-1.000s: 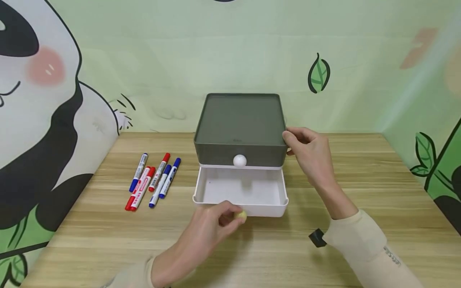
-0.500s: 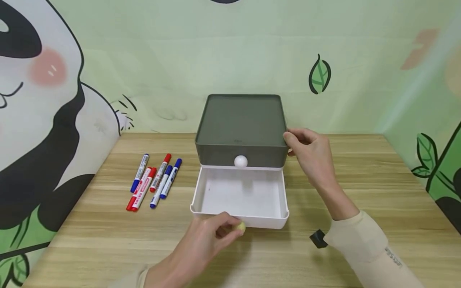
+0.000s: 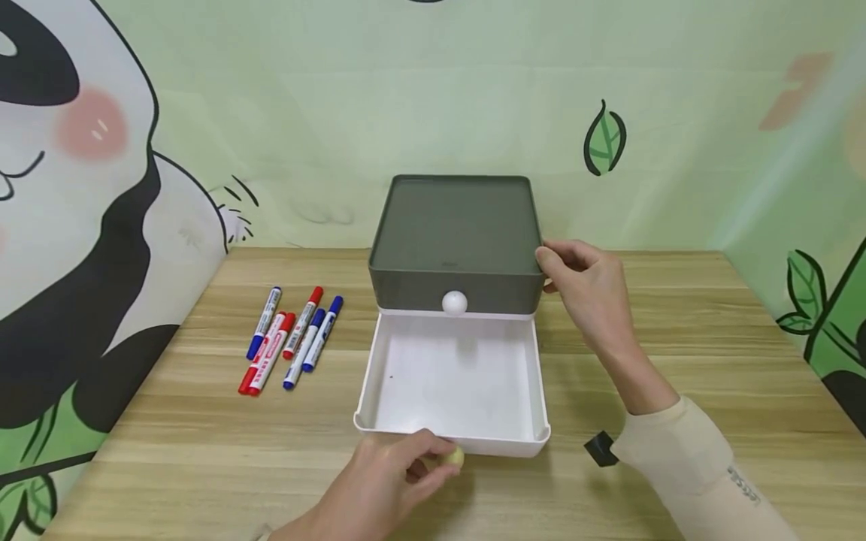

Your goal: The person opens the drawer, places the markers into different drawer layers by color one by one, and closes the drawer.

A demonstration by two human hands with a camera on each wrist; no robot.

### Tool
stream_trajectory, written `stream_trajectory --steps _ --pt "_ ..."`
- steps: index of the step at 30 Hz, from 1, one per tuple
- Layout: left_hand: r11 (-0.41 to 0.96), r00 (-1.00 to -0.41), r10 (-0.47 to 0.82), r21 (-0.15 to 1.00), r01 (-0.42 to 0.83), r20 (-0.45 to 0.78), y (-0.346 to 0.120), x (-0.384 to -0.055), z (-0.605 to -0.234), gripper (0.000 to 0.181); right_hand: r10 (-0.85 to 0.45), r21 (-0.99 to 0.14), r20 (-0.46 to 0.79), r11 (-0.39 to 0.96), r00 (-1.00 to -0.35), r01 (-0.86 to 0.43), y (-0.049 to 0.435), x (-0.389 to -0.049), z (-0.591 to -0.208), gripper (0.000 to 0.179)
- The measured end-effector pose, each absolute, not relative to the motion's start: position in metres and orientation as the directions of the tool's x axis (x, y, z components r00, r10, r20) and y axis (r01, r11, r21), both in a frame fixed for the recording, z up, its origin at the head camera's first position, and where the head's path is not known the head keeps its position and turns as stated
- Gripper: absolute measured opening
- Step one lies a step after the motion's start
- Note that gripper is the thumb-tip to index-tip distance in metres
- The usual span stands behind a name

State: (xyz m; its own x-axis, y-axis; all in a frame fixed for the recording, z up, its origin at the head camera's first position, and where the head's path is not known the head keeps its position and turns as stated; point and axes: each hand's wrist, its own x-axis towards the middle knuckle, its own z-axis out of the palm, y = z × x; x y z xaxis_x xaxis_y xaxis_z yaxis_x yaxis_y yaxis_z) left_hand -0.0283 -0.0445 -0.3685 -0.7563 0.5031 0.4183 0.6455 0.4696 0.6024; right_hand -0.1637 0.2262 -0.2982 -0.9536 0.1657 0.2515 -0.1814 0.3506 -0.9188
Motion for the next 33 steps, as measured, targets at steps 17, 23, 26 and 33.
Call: stream_trajectory --steps 17,23,26,33 --pt "0.496 -0.732 0.549 0.548 0.674 0.403 -0.046 -0.018 -0.370 0.010 0.154 -0.917 0.243 0.358 -0.958 -0.176 0.227 -0.163 -0.297 0.044" --pt "0.475 -0.712 0.554 0.539 0.696 0.431 -0.047 -0.016 -0.372 0.011 0.156 -0.918 0.252 0.350 -0.955 -0.185 0.227 -0.163 -0.297 0.043" --pt "0.474 -0.715 0.560 0.546 0.691 0.419 -0.048 -0.016 -0.372 0.011 0.156 -0.919 0.255 0.348 -0.954 -0.188 0.226 -0.163 -0.297 0.043" --pt "0.574 -0.764 0.585 0.528 0.627 0.272 -0.049 -0.015 -0.363 0.007 0.156 -0.920 0.254 0.344 -0.954 -0.188 0.226 -0.163 -0.298 0.043"
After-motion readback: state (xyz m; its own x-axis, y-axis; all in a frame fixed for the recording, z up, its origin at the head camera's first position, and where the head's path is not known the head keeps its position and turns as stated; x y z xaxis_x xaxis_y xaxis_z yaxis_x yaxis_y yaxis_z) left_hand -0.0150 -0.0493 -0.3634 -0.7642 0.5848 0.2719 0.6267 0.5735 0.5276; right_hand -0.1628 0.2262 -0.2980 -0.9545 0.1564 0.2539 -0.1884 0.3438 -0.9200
